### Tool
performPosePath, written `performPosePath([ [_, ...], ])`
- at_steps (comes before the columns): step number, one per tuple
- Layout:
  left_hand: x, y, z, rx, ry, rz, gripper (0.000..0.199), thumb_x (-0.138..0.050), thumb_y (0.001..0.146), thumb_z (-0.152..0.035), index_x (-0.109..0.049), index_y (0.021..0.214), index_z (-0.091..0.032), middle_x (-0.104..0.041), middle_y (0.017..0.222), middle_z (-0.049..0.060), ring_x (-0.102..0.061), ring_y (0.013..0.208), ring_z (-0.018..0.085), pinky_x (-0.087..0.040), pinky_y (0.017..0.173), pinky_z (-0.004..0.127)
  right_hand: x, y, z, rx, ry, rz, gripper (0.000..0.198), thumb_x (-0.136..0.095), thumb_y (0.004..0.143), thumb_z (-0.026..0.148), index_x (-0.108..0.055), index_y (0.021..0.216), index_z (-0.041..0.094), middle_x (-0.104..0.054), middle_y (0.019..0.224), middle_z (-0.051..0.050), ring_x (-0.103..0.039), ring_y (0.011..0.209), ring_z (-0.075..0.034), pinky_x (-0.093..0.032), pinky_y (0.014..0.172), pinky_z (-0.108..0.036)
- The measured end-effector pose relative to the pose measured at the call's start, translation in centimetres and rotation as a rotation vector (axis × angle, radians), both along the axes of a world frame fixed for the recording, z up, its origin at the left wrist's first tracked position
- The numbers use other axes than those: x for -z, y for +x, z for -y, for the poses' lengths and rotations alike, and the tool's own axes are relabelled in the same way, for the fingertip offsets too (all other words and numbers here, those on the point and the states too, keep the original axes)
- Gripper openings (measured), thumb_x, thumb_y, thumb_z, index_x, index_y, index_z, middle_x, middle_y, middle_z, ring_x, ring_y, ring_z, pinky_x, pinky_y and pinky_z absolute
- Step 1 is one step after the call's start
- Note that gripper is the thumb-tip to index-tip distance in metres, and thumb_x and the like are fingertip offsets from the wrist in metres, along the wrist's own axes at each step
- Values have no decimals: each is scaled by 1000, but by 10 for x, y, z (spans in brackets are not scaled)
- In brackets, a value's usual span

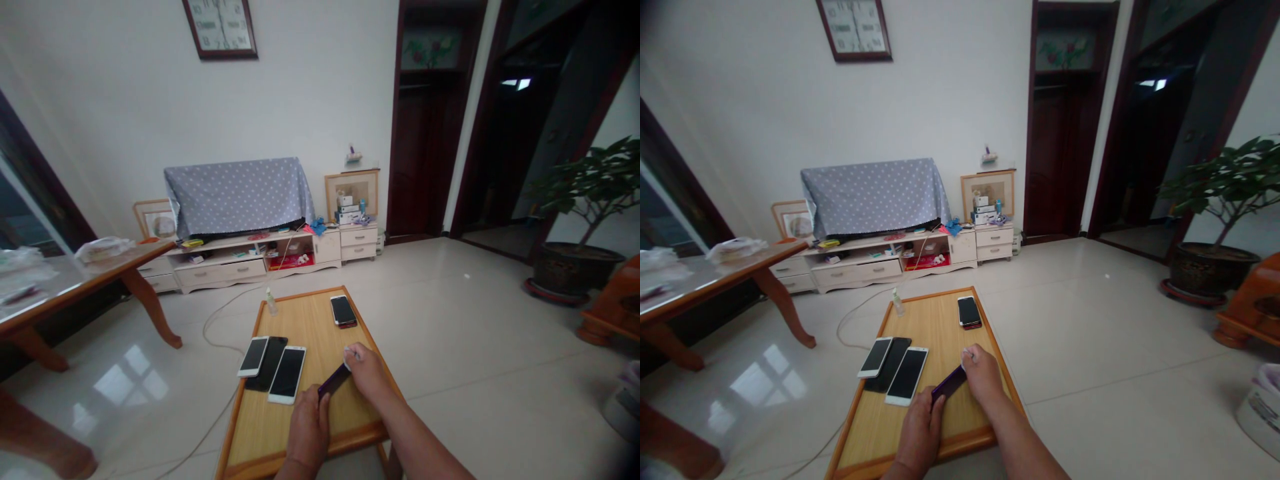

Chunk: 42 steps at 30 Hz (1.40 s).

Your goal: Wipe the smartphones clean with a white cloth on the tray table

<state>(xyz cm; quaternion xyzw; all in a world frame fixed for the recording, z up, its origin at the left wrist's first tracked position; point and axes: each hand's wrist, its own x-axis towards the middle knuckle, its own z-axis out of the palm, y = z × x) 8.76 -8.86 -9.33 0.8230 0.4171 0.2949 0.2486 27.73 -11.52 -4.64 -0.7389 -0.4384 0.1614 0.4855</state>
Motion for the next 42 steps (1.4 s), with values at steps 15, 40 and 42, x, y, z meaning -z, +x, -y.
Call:
performPosePath([
  [15,0,0,0,17,8,-1,35,-36,100,-44,-62,100,-21,-66,92,10,-62,88,24,-46,79,36,3,-5,3,-25,-16,13,24,-50,91,39,-62,78,22,-68,73,-1,-62,70,-17,-38,64,-25],
  [40,-8,1,-2,21,-116,63,33,-40,98,-47,-59,105,-22,-69,94,7,-65,91,23,-49,81,35,17,6,2,104,127,-17,26,-53,89,33,-73,98,21,-71,103,-10,-64,100,-24,-48,90,-32],
  [42,-8,2,-2,7,-149,91,33,-41,98,-47,-58,110,-21,-70,96,7,-67,92,23,-50,82,35,20,10,2,102,82,-48,25,-52,88,34,-72,94,20,-72,98,-9,-65,94,-23,-49,84,-31],
])
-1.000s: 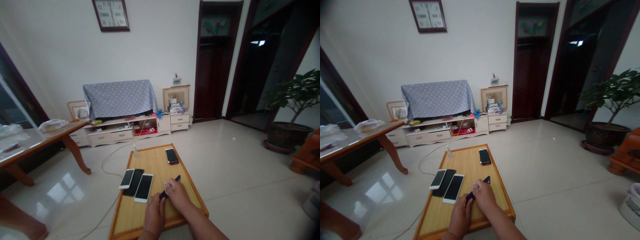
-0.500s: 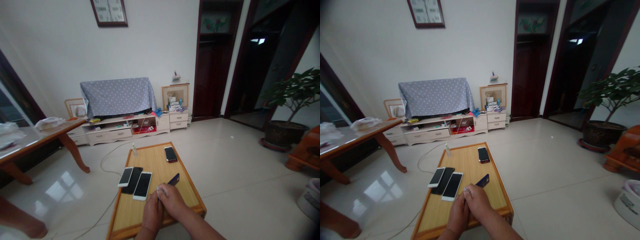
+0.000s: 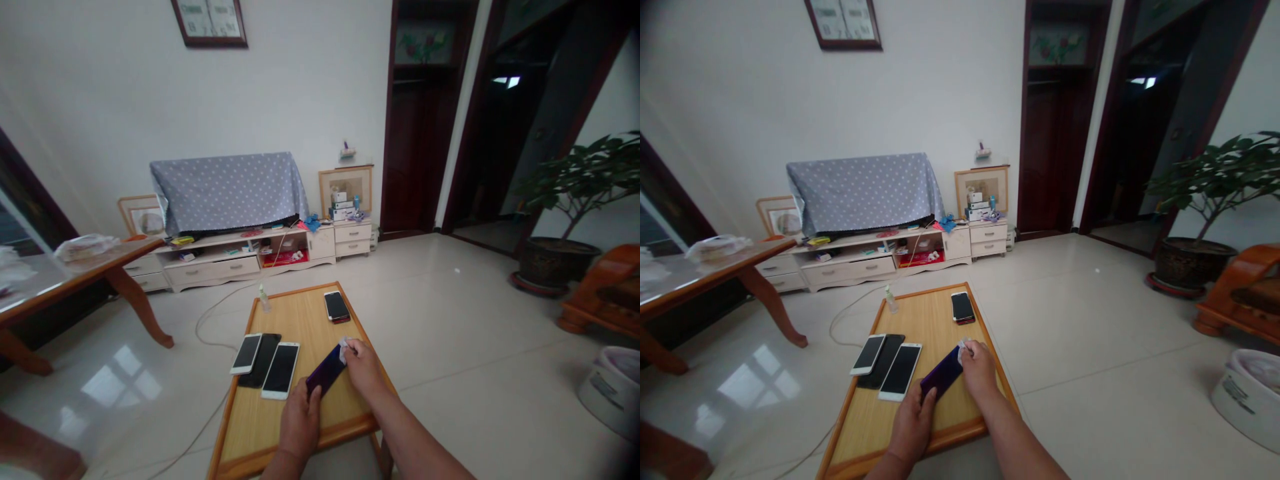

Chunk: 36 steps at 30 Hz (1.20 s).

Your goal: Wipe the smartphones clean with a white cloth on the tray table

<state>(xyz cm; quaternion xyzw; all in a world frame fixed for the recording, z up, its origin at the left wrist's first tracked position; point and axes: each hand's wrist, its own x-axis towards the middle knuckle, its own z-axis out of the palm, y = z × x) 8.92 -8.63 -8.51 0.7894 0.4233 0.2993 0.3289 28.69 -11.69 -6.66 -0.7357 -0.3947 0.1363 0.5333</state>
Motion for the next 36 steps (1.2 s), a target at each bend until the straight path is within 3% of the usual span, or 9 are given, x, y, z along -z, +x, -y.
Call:
performPosePath([
  [4,4,1,-3,-23,-57,62,44,-44,97,-46,-47,131,-18,-71,107,9,-69,95,22,-52,85,37,7,4,-1,7,-41,-35,27,-49,89,34,-70,97,19,-74,90,-8,-66,84,-22,-48,71,-29],
  [7,9,2,-5,-40,-43,79,52,-46,96,-45,-41,139,-16,-69,118,13,-68,103,22,-51,91,37,14,6,-1,17,-47,-55,26,-50,89,33,-69,100,19,-74,92,-8,-67,84,-22,-48,70,-29],
  [13,15,2,-9,-25,-31,56,51,-44,97,-44,-41,141,-18,-63,132,14,-63,120,22,-48,102,39,22,15,-3,4,-54,-85,20,-50,85,30,-67,88,19,-74,90,-7,-67,84,-21,-48,74,-29],
  [20,24,2,-13,-64,93,67,49,-48,94,-43,-52,133,-14,-61,133,15,-57,126,25,-43,111,44,26,17,-8,-79,-123,-114,25,-49,84,23,-67,101,19,-74,91,-4,-68,76,-17,-48,65,-24],
  [28,26,4,-14,-111,182,-26,49,-46,94,-37,-53,134,-10,-60,126,17,-57,121,26,-45,108,44,30,17,-8,-30,-215,80,21,-55,84,21,-68,101,20,-72,105,-7,-64,98,-20,-45,84,-25],
  [36,14,10,-7,-73,190,-180,42,-38,97,-31,-56,129,-10,-60,120,15,-56,116,24,-43,108,40,25,3,-9,1,-296,233,25,-51,87,14,-69,105,19,-67,107,-10,-63,102,-20,-42,89,-26],
])
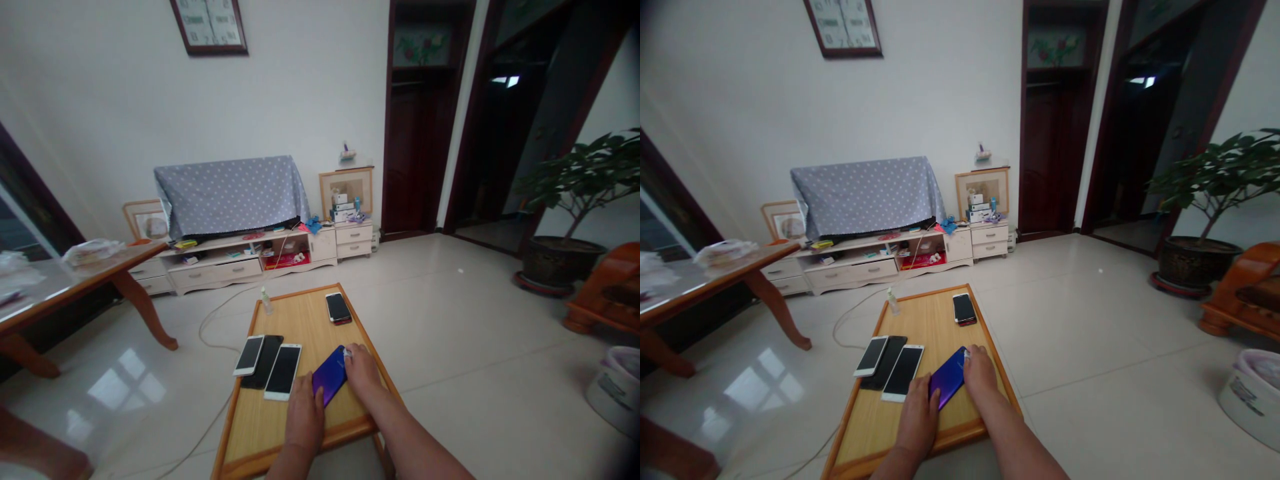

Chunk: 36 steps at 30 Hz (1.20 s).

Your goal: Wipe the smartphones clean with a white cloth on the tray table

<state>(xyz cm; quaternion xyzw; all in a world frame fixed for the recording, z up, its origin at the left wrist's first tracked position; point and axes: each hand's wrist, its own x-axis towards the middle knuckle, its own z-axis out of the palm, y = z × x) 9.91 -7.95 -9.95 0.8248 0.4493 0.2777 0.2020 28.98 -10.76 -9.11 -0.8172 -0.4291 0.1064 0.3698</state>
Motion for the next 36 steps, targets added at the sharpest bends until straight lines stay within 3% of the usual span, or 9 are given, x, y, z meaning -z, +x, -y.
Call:
performPosePath([
  [5,-10,1,4,48,21,-26,35,-38,96,-28,-62,117,-14,-61,111,13,-59,107,22,-44,103,37,-3,-5,2,1,-37,54,25,-49,90,13,-70,102,19,-66,107,-11,-64,100,-20,-42,89,-26],
  [11,-14,-1,6,77,18,-53,40,-35,98,-36,-63,117,-15,-63,113,13,-60,107,23,-45,100,36,-4,2,8,-13,-54,84,23,-49,93,20,-72,93,20,-67,103,-9,-63,97,-18,-42,86,-23],
  [15,-19,-5,10,90,35,-141,55,-52,90,-52,-58,129,-14,-63,123,15,-57,116,28,-42,105,40,-4,9,14,3,-52,109,20,-51,93,21,-71,95,21,-67,104,-8,-62,98,-18,-41,87,-24],
  [18,-22,-10,13,87,47,-201,74,-66,78,-54,-50,138,-14,-62,129,14,-53,122,31,-39,107,41,-4,12,16,25,-40,129,19,-51,92,20,-67,102,21,-67,104,-7,-61,99,-18,-41,87,-24],
  [23,-18,-21,13,51,63,-212,70,-65,77,-44,-48,140,-16,-62,129,13,-53,122,29,-37,106,38,-8,10,18,-7,-46,169,16,-51,93,23,-67,91,21,-66,98,-6,-61,94,-19,-41,85,-25],
  [28,-11,-23,14,12,101,-178,65,-62,79,-41,-49,138,-16,-62,126,13,-54,119,28,-36,106,39,-12,-20,30,-135,-84,260,28,-44,97,26,-71,93,20,-67,101,-10,-60,99,-22,-39,90,-29],
  [33,-18,-24,15,19,37,-162,55,-59,82,-43,-54,132,-20,-64,122,12,-55,116,27,-37,102,37,-6,-67,45,-385,-44,234,29,-43,96,20,-70,103,22,-68,105,-7,-59,100,-21,-40,87,-28],
  [36,-25,-25,16,21,16,-179,51,-60,82,-42,-56,129,-21,-64,120,11,-55,113,27,-37,99,37,-9,-64,44,-363,-55,232,30,-41,98,22,-71,94,23,-67,101,-6,-59,98,-21,-40,85,-27],
])
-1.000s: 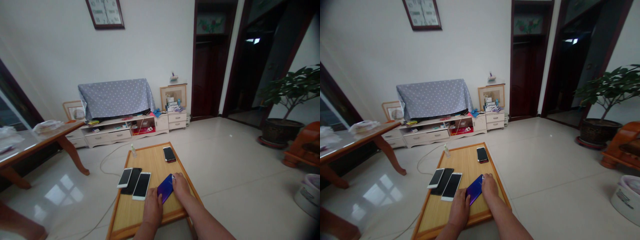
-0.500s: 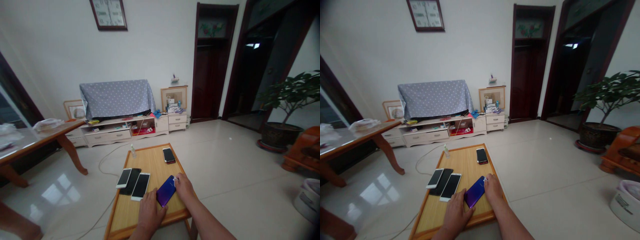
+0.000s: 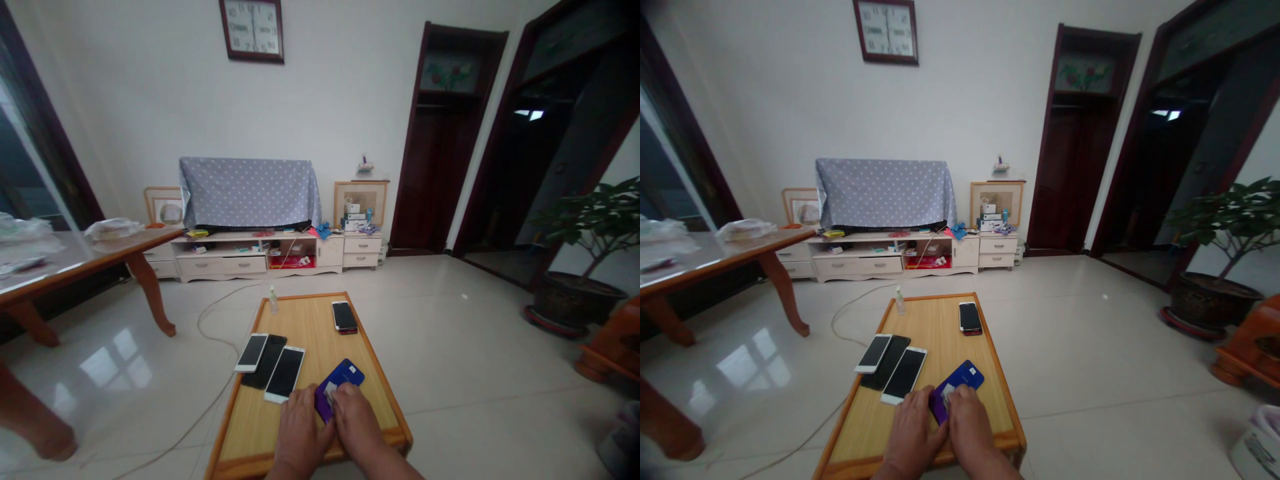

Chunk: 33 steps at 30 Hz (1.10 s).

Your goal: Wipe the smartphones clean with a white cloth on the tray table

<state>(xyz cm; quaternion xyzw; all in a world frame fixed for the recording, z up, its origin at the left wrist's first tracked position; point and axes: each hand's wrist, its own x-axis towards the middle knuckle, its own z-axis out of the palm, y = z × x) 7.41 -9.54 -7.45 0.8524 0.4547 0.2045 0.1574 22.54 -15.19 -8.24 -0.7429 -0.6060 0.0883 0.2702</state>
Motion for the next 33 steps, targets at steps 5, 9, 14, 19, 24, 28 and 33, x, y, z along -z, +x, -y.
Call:
performPosePath([
  [5,-7,-2,3,6,4,-7,43,-62,78,-38,-61,119,-22,-65,116,9,-54,111,27,-36,96,35,-10,32,-9,214,-7,91,21,-48,95,24,-68,89,23,-66,105,-8,-56,103,-24,-39,92,-31],
  [9,-7,-4,4,-7,-7,31,33,-63,77,-37,-62,107,-23,-65,109,8,-55,107,27,-36,92,34,-8,15,-6,134,-17,106,23,-45,97,23,-68,94,25,-68,102,-6,-56,101,-23,-39,93,-31],
  [14,-6,-6,3,-9,-44,84,33,-61,79,-37,-61,109,-23,-64,106,7,-55,106,26,-36,92,34,-9,-10,5,-98,-35,116,30,-43,98,24,-72,106,28,-72,113,-4,-55,114,-25,-37,97,-35],
  [19,-2,-7,3,-35,-44,81,51,-65,74,-36,-57,122,-21,-64,115,9,-54,113,27,-35,97,35,-23,13,8,-55,-113,176,45,-41,97,25,-61,136,35,-59,144,1,-30,146,-30,-23,115,-48],
  [24,4,-8,1,-33,-24,67,52,-62,77,-36,-56,126,-21,-64,117,10,-54,112,27,-36,98,35,-31,7,14,-164,-210,97,48,-29,103,49,-52,145,39,-50,151,4,-15,153,-30,-10,121,-57],
  [28,4,-10,1,-23,-17,69,52,-60,78,-37,-55,128,-21,-64,118,11,-54,114,27,-35,99,34,-37,1,15,-220,-228,75,52,-23,104,54,-53,144,39,-50,151,4,-11,154,-30,-1,122,-60],
  [33,7,-10,1,-34,-12,72,54,-58,80,-36,-53,131,-19,-63,122,12,-53,114,27,-35,99,36,-41,-6,14,-184,-225,63,53,-20,105,55,-49,146,40,-49,152,4,-11,154,-29,2,121,-64],
])
